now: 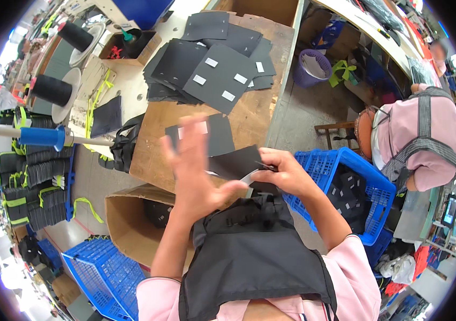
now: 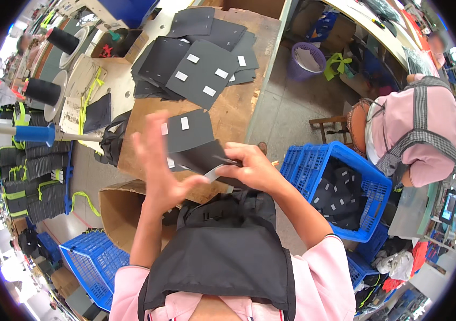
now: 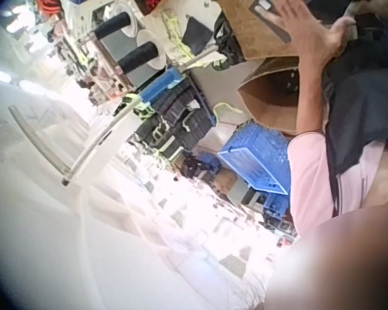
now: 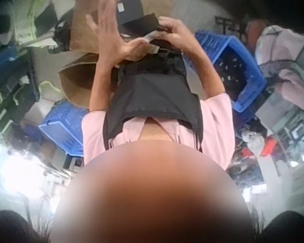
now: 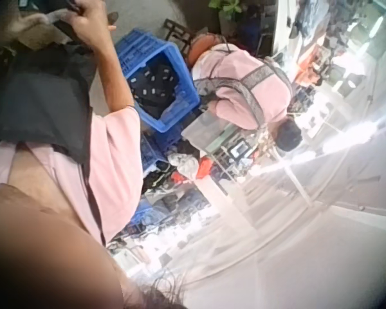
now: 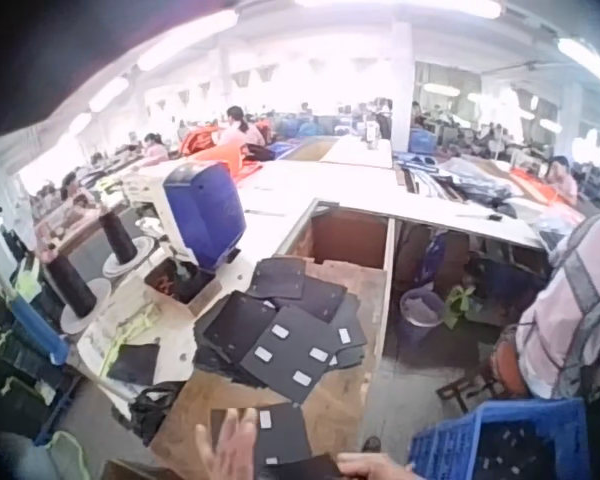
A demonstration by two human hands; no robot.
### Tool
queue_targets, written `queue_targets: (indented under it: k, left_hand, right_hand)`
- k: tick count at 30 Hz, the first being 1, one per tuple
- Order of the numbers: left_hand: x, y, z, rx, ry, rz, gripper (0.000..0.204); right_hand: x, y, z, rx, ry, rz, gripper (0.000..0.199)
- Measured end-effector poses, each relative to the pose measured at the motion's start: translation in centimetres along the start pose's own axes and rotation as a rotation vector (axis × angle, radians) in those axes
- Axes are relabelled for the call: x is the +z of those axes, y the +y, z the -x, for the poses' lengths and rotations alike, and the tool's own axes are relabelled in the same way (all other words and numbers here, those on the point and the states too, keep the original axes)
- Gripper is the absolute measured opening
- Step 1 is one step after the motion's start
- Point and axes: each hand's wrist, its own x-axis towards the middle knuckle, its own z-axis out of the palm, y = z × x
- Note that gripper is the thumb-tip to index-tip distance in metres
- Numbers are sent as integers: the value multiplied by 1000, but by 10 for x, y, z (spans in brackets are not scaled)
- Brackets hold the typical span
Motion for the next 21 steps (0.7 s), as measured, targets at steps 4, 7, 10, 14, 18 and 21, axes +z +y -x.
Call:
queue_targets:
  k: [4,7,10,14,18,21]
  left_hand:
    - [23,-14,13,-411,-721,687,61]
    - [26,-15,31,-933,-672,1150,40]
    - [28,-11,31,-1079,-512,1338,32]
    - [30,-6,28,-1105,-484,1396,31]
    - [27,-8,28,-1123,-453,1432,30]
    - [27,-9,29,-1128,-458,1438,30]
  right_hand:
    - [6,-24,-8,-26,-78,144,11]
    - [26,-27,3,-186,466,569,28]
    - [28,-18,25,-255,521,561,33]
    - [39,-2,29,-271,512,420,29]
    - [39,-5,21,-325,527,462,29]
    - [39,-8,20,-410,487,578,30]
